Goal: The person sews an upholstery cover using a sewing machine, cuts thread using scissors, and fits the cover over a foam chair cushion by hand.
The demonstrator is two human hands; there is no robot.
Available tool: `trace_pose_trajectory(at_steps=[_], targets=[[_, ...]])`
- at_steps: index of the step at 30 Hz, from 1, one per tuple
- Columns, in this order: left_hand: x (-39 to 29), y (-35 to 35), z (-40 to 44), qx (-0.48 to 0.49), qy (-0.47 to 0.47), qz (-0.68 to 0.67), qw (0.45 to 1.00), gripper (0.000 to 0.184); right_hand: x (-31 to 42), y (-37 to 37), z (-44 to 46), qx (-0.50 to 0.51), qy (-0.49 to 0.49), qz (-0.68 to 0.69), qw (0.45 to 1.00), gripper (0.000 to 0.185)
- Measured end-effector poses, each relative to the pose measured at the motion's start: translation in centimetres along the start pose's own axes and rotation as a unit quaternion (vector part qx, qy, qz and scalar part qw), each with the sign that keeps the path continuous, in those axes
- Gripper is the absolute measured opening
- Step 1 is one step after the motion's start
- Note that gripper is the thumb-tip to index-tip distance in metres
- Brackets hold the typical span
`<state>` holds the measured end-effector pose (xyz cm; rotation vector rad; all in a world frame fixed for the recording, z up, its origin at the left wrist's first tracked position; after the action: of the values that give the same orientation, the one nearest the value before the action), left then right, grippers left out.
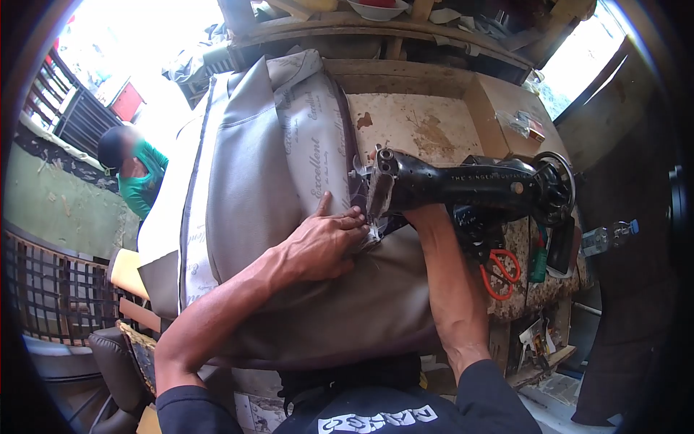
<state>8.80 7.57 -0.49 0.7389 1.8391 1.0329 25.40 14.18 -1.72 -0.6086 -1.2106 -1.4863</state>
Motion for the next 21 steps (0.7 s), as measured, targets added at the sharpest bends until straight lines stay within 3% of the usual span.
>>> trace_pose_trajectory(at_steps=[3, 4, 5, 6, 7, 8, 9, 12, 16, 18, 19, 20, 21], targets=[[0.0, 0.3, 0.2, -0.002, 0.003, 0.008, 1.0, 0.069, 3.4, 0.5, -0.6, -0.025, 0.06, -0.194, 0.979, 0.023], [0.0, 0.4, 0.2, 0.005, 0.003, 0.001, 1.0, 0.069, 3.1, 0.5, -0.6, -0.027, 0.06, -0.195, 0.979, 0.023], [0.0, 0.6, 0.3, 0.006, 0.002, 0.003, 1.0, 0.069, 1.3, 0.5, -0.4, -0.016, 0.018, 0.038, 0.999, 0.025], [0.1, 0.7, 0.3, 0.011, 0.006, 0.003, 1.0, 0.069, -0.2, -0.1, -0.5, -0.005, -0.025, 0.268, 0.963, 0.027], [0.1, 0.7, 0.3, 0.016, 0.01, 0.001, 1.0, 0.069, -0.1, 0.0, -0.9, -0.007, -0.026, 0.269, 0.963, 0.027], [0.2, 0.6, 0.4, 0.017, 0.009, 0.003, 1.0, 0.069, 1.1, 0.3, -1.1, 0.0, 0.002, 0.089, 0.996, 0.03], [0.4, 0.5, 0.5, 0.02, 0.01, 0.01, 1.0, 0.068, 1.3, 0.3, -1.2, 0.006, 0.016, -0.003, 1.0, 0.031], [0.5, 0.7, 0.6, 0.014, 0.013, 0.022, 1.0, 0.067, -0.8, -0.2, -1.7, 0.001, 0.014, -0.332, 0.943, 0.031], [1.0, 1.0, 0.6, 0.01, 0.023, 0.021, 0.999, 0.067, -1.5, -0.2, -2.3, -0.04, 0.038, -0.232, 0.971, 0.03], [1.4, 1.2, 0.8, 0.001, 0.024, 0.027, 0.999, 0.067, -0.4, -0.7, -2.6, -0.024, 0.062, -0.463, 0.884, 0.031], [1.5, 1.2, 0.7, -0.005, 0.026, 0.028, 0.999, 0.068, -1.6, -0.9, -2.9, -0.023, 0.061, -0.462, 0.884, 0.031], [1.5, 1.3, 0.8, -0.006, 0.025, 0.03, 0.999, 0.068, -4.0, -0.5, -2.7, -0.028, 0.037, -0.306, 0.951, 0.033], [1.5, 1.3, 0.9, -0.008, 0.031, 0.034, 0.999, 0.068, -4.6, -0.3, -2.8, -0.028, 0.024, -0.223, 0.974, 0.034]])
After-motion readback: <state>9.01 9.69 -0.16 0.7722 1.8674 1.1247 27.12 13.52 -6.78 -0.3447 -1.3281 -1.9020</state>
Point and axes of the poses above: each hand's wrist, its own z-axis towards the middle knuckle, its own y-axis out of the back of the hand, x = y × z, the point moved 8 cm from there along z, towards the middle knuckle, and after that the axes turned 11 degrees about x, right-handed, at the moved point
